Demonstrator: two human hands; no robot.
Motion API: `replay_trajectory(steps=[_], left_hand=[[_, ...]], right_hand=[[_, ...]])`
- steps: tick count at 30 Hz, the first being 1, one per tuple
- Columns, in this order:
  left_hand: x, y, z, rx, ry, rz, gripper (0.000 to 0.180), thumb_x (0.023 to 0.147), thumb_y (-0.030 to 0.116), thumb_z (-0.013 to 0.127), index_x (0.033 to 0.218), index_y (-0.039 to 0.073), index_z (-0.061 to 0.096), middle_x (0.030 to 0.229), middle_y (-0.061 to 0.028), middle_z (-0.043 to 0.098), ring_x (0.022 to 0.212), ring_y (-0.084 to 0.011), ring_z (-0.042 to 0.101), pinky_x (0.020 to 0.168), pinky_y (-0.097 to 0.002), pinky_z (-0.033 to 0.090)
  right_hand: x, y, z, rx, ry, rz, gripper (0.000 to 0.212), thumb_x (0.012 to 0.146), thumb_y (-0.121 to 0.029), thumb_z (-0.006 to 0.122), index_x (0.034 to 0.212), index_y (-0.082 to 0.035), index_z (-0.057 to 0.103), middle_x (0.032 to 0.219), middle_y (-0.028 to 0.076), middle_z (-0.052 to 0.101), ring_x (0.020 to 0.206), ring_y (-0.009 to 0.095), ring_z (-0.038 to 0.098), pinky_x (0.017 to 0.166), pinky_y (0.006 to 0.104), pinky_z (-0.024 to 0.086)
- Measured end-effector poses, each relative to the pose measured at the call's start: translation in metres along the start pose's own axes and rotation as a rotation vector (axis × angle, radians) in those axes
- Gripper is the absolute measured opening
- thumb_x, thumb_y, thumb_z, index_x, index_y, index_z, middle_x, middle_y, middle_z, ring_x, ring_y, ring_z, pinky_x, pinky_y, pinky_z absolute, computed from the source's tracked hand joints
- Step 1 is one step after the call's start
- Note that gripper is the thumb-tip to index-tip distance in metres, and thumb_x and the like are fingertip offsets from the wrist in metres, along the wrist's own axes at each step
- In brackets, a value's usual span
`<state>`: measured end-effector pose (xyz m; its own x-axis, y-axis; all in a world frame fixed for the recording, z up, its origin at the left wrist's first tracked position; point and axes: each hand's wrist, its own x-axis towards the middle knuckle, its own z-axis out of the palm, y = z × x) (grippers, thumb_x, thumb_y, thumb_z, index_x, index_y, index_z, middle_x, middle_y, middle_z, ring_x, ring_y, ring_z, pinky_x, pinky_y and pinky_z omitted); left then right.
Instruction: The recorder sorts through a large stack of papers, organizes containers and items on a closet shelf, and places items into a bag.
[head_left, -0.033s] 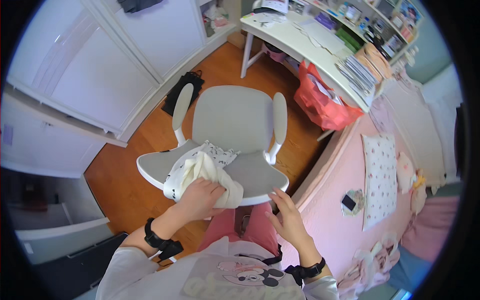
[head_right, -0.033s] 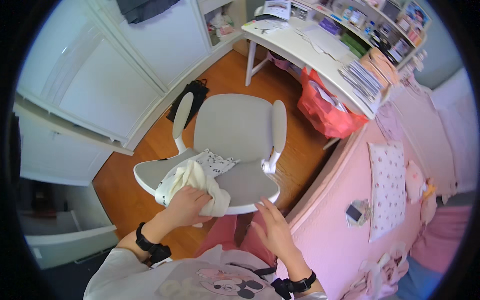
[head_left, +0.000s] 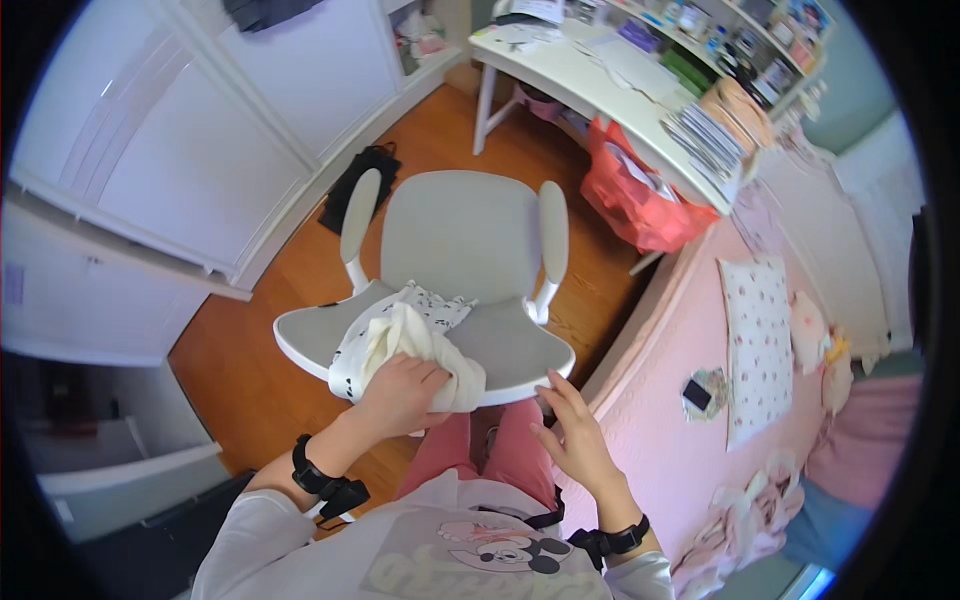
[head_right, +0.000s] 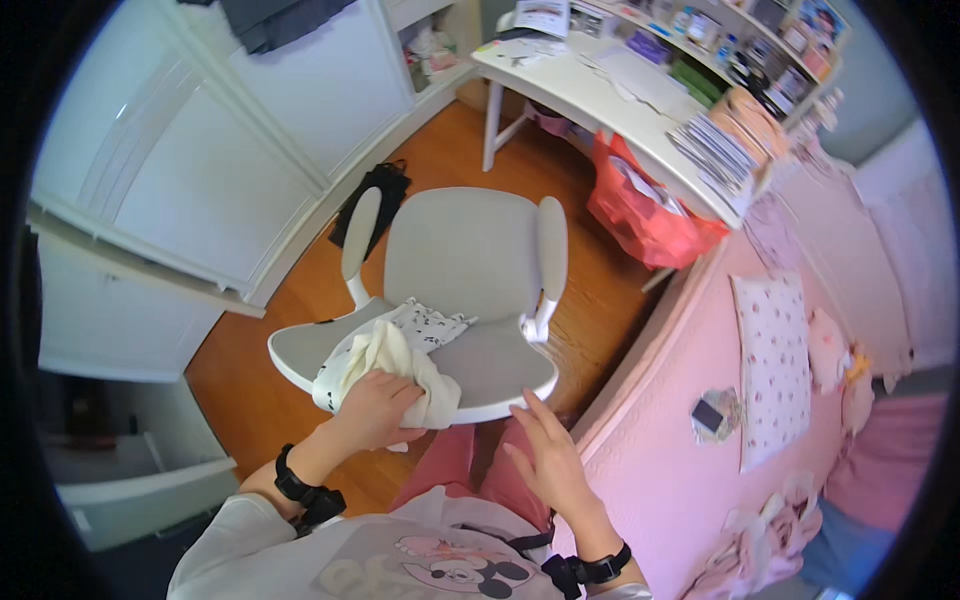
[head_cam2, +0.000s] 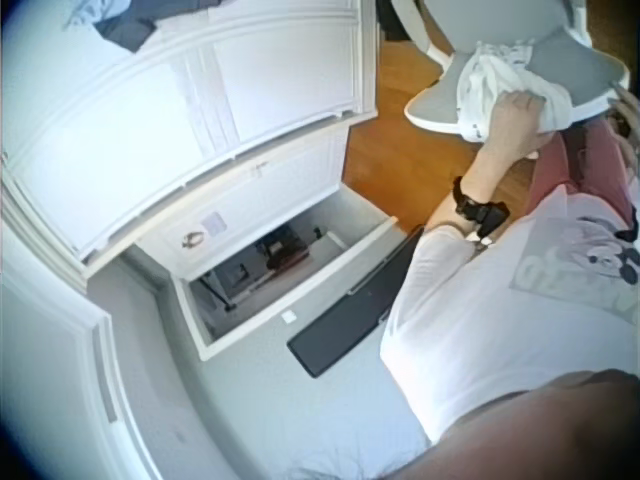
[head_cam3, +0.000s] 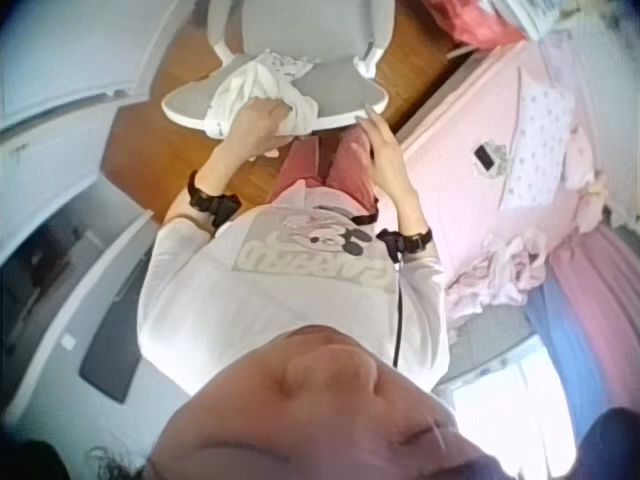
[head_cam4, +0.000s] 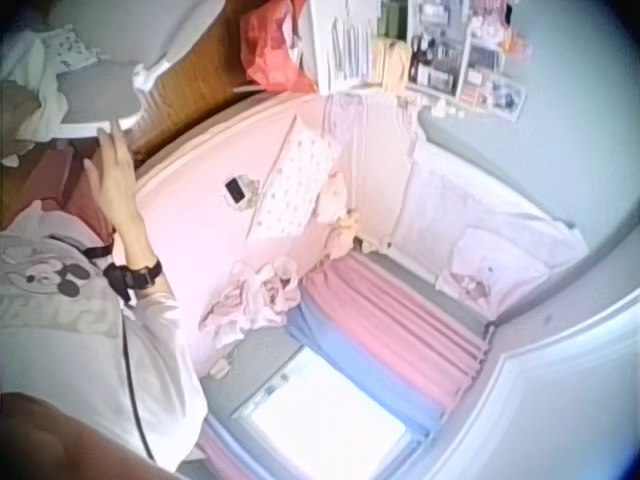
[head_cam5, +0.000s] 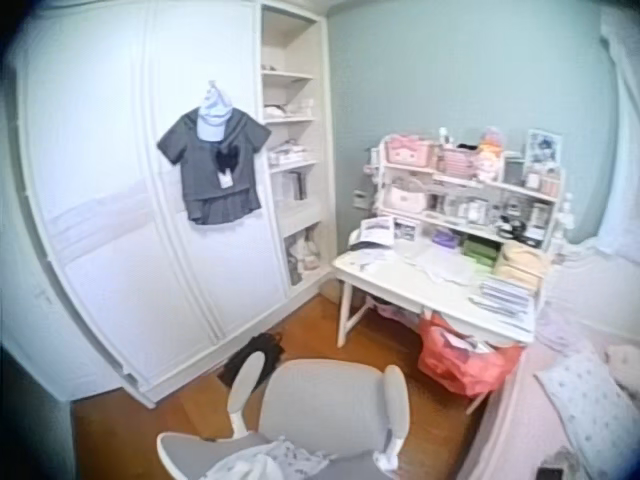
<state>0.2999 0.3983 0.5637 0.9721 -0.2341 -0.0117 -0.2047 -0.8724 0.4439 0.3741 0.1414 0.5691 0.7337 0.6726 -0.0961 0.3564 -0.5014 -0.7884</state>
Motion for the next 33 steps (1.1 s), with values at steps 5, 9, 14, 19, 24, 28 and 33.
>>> replay_trajectory(steps=[5, 9, 14, 19, 24, 28, 33], left_hand=[[-0.002, 0.0, 0.01, 0.0, 0.076, 0.007, 0.037, 0.054, 0.026, 0.072, 0.082, 0.005, 0.058, 0.079, -0.0084, 0.059, 0.075, -0.0251, 0.057, 0.07, -0.0345, 0.042], [-0.004, 0.001, 0.014, 0.022, 0.153, 0.047, 0.032, 0.052, 0.021, 0.071, 0.076, 0.006, 0.056, 0.072, -0.0067, 0.058, 0.067, -0.025, 0.056, 0.065, -0.0343, 0.042], [-0.003, 0.001, 0.015, 0.071, 0.14, 0.07, 0.033, 0.051, 0.022, 0.072, 0.075, 0.006, 0.056, 0.071, -0.0065, 0.057, 0.066, -0.0252, 0.055, 0.064, -0.0344, 0.041], [-0.002, 0.004, 0.017, 0.076, 0.133, 0.063, 0.034, 0.05, 0.022, 0.073, 0.074, 0.006, 0.055, 0.07, -0.0075, 0.056, 0.067, -0.0254, 0.054, 0.063, -0.0348, 0.04], [-0.004, 0.005, 0.017, 0.096, 0.156, 0.112, 0.033, 0.05, 0.021, 0.072, 0.074, 0.006, 0.055, 0.069, -0.0079, 0.056, 0.067, -0.0258, 0.054, 0.063, -0.0353, 0.039], [-0.007, 0.006, 0.02, 0.115, 0.183, 0.102, 0.033, 0.05, 0.02, 0.071, 0.074, 0.005, 0.055, 0.068, -0.0082, 0.055, 0.066, -0.0262, 0.054, 0.064, -0.0357, 0.039], [-0.007, 0.008, 0.021, 0.142, 0.213, 0.095, 0.032, 0.05, 0.022, 0.07, 0.072, 0.005, 0.054, 0.067, -0.0088, 0.055, 0.064, -0.0271, 0.054, 0.062, -0.036, 0.039]], right_hand=[[-0.071, 0.008, -0.026, 0.016, 0.347, 0.267, 0.04, 0.075, -0.005, 0.06, 0.114, -0.002, 0.048, 0.12, 0.018, 0.047, 0.105, 0.032, 0.05, 0.084, 0.0365, 0.044], [-0.133, 0.014, -0.058, 0.003, 0.608, 0.502, 0.03, 0.079, -0.004, 0.057, 0.108, -0.001, 0.052, 0.11, 0.013, 0.055, 0.089, 0.022, 0.057, 0.075, 0.0307, 0.046], [-0.165, 0.015, -0.046, -0.009, 0.748, 0.692, 0.023, 0.083, -0.007, 0.054, 0.105, -0.001, 0.054, 0.099, 0.01, 0.06, 0.08, 0.017, 0.06, 0.068, 0.0292, 0.047], [-0.168, 0.011, -0.021, 0.027, 0.675, 0.611, 0.025, 0.08, -0.004, 0.056, 0.104, 0.0, 0.053, 0.098, 0.014, 0.058, 0.078, 0.022, 0.06, 0.067, 0.0298, 0.048], [-0.175, 0.012, -0.009, 0.059, 0.673, 0.608, 0.026, 0.079, -0.004, 0.057, 0.104, 0.0, 0.053, 0.098, 0.015, 0.057, 0.08, 0.024, 0.06, 0.068, 0.0317, 0.048], [-0.18, 0.015, -0.006, 0.077, 0.644, 0.6, 0.026, 0.079, -0.006, 0.057, 0.104, 0.0, 0.054, 0.099, 0.014, 0.058, 0.079, 0.022, 0.06, 0.066, 0.0303, 0.047], [-0.185, 0.02, -0.012, 0.09, 0.61, 0.576, 0.027, 0.079, -0.007, 0.058, 0.105, 0.0, 0.054, 0.099, 0.017, 0.057, 0.08, 0.026, 0.06, 0.069, 0.0334, 0.048]])
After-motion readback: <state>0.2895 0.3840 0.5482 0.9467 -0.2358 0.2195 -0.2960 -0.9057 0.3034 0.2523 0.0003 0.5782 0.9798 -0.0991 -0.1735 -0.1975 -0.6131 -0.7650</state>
